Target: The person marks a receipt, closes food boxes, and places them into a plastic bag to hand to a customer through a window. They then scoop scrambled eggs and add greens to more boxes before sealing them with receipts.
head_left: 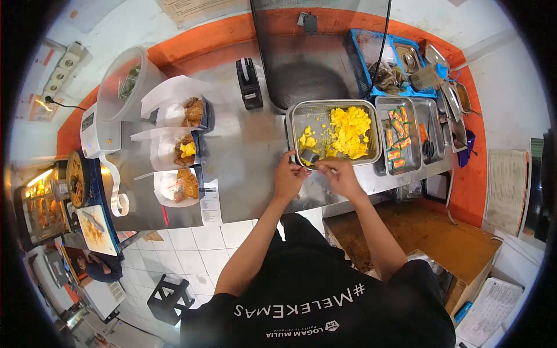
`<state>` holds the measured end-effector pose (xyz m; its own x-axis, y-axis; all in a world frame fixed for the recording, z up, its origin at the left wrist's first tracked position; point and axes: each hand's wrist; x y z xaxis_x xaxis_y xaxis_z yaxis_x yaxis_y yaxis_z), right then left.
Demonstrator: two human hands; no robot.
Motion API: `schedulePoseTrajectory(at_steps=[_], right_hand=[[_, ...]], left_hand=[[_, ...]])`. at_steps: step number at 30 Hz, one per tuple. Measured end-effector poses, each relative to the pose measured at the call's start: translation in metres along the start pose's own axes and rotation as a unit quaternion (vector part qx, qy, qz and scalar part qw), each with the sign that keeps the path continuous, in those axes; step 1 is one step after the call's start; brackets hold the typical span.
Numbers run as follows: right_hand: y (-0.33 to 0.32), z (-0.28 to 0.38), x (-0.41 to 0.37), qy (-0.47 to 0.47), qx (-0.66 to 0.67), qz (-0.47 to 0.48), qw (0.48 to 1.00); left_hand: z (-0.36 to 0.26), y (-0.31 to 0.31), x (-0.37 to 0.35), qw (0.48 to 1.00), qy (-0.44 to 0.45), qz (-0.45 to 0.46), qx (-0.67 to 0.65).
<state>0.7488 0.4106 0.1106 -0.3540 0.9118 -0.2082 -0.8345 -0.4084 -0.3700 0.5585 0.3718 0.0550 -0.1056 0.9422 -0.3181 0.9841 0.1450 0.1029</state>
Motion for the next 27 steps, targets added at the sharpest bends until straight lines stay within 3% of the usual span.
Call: schedulePoseTrajectory(at_steps=[3, 7, 10, 14, 17, 20, 24, 27], right_hand=[[-0.009, -0.031, 0.007, 0.096, 0.193, -0.078, 0.973], [-0.023, -0.049, 0.012, 0.160, 0.472, -0.217, 0.839], [-0.034, -0.049, 0.015, 0.171, 0.569, -0.259, 0.761], [-0.047, -0.068, 0.021, 0.163, 0.618, -0.255, 0.725], [-0.041, -0.053, 0.035, 0.146, 0.609, -0.234, 0.744], [-0.018, 0.006, 0.057, 0.143, 0.608, -0.186, 0.758], [0.058, 0.083, 0.110, 0.155, 0.604, -0.112, 0.774], [0.135, 0.128, 0.157, 0.123, 0.562, -0.080, 0.814]], left_hand=[[-0.002, 0.001, -0.001, 0.999, 0.011, 0.013, 0.035], [-0.007, 0.003, -0.002, 0.999, 0.007, 0.018, 0.026], [-0.009, -0.001, -0.002, 0.999, -0.015, 0.040, 0.029], [-0.034, -0.026, -0.013, 0.983, 0.007, 0.076, 0.165], [-0.103, -0.065, -0.034, 0.979, 0.056, 0.049, 0.188], [-0.151, -0.140, -0.033, 0.879, 0.245, -0.079, 0.402], [-0.209, -0.235, 0.002, 0.783, 0.297, -0.164, 0.522], [-0.185, -0.298, 0.023, 0.703, 0.279, -0.150, 0.637]])
Point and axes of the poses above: each hand's wrist, its own x-axis towards the middle knuckle, its own y-axis out of the palm, z = x × y, and after that the axes turned 4 degrees about y, right-handed
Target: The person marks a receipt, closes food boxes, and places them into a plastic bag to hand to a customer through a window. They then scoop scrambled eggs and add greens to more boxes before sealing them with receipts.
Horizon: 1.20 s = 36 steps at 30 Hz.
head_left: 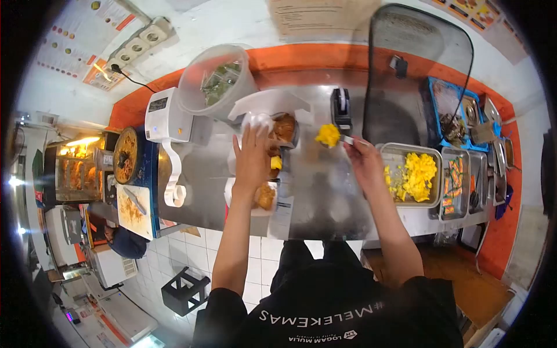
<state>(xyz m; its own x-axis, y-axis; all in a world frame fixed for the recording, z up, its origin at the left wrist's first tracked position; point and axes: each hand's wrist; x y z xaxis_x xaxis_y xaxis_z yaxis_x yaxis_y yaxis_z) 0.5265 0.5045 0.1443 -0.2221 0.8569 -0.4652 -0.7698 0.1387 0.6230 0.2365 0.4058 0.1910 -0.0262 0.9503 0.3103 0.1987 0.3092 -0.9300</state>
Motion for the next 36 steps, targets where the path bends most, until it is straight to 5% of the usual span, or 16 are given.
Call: schedulePoseTrajectory(at_steps=[3, 5, 11, 14, 16, 17, 21, 24, 27, 31, 33, 36], right_hand=[[0.057, -0.055, 0.039, -0.073, -0.168, 0.067, 0.981], [0.078, -0.089, 0.059, -0.169, -0.371, 0.134, 0.903], [0.072, -0.123, 0.080, -0.391, -0.589, 0.242, 0.665], [0.078, -0.120, 0.064, -0.237, -0.423, 0.090, 0.870], [0.064, -0.111, 0.058, -0.219, -0.208, 0.013, 0.953], [0.047, -0.104, 0.051, -0.201, -0.096, -0.031, 0.974], [-0.060, -0.027, -0.008, -0.236, 0.001, -0.064, 0.970], [-0.173, 0.016, -0.049, -0.353, -0.261, -0.328, 0.836], [-0.214, 0.035, -0.079, -0.260, -0.197, -0.437, 0.838], [-0.245, 0.027, -0.098, -0.173, -0.526, -0.400, 0.731], [-0.230, 0.024, -0.116, -0.215, -0.727, -0.434, 0.487], [-0.188, 0.008, -0.150, -0.229, -0.696, -0.491, 0.471]], left_hand=[[0.031, -0.002, -0.016, 0.994, -0.012, 0.101, -0.030], [0.029, -0.019, -0.029, 0.991, -0.017, 0.110, -0.078], [0.056, -0.046, -0.037, 0.961, -0.044, 0.109, -0.249], [0.075, -0.059, -0.034, 0.946, -0.041, 0.090, -0.308], [0.090, -0.071, -0.034, 0.945, -0.036, 0.059, -0.318], [0.101, -0.080, -0.033, 0.946, -0.038, 0.042, -0.319], [0.160, -0.110, 0.005, 0.953, -0.080, -0.010, -0.291], [0.225, -0.090, 0.082, 0.954, -0.049, -0.010, -0.297], [0.289, -0.031, 0.165, 0.970, 0.066, 0.168, -0.162], [0.301, 0.034, 0.217, 0.910, 0.081, 0.407, 0.008], [0.305, 0.064, 0.214, 0.915, 0.137, 0.379, -0.013], [0.321, 0.093, 0.236, 0.905, 0.156, 0.395, 0.013]])
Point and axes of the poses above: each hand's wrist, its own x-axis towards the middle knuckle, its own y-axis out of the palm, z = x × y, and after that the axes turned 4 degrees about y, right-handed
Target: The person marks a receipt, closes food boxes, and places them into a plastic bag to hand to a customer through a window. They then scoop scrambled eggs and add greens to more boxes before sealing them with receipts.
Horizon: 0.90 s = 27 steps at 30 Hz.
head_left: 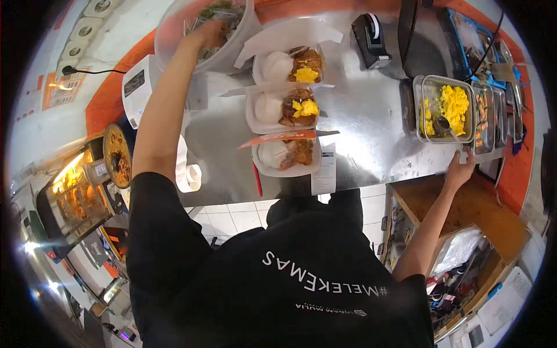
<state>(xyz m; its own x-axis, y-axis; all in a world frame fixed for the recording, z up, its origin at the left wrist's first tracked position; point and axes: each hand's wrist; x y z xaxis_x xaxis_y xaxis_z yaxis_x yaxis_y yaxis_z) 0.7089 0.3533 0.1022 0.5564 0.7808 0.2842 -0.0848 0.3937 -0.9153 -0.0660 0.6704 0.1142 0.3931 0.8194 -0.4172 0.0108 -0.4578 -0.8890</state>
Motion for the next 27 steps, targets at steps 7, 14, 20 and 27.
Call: schedulePoseTrajectory(at_steps=[7, 14, 20, 27], right_hand=[[-0.036, 0.013, -0.100, 0.064, 0.203, 0.089, 0.973], [-0.057, -0.015, -0.153, 0.031, 0.210, 0.158, 0.964], [-0.075, -0.004, -0.156, 0.022, 0.261, 0.167, 0.950], [-0.076, 0.030, -0.155, 0.026, 0.242, 0.214, 0.946]], left_hand=[[-0.049, -0.052, -0.038, 0.996, -0.033, -0.085, 0.025], [-0.011, -0.059, -0.041, 0.976, -0.037, -0.200, -0.082], [0.015, -0.070, -0.073, 0.886, -0.119, -0.332, -0.300], [0.071, -0.051, -0.016, 0.898, -0.024, -0.439, -0.012]])
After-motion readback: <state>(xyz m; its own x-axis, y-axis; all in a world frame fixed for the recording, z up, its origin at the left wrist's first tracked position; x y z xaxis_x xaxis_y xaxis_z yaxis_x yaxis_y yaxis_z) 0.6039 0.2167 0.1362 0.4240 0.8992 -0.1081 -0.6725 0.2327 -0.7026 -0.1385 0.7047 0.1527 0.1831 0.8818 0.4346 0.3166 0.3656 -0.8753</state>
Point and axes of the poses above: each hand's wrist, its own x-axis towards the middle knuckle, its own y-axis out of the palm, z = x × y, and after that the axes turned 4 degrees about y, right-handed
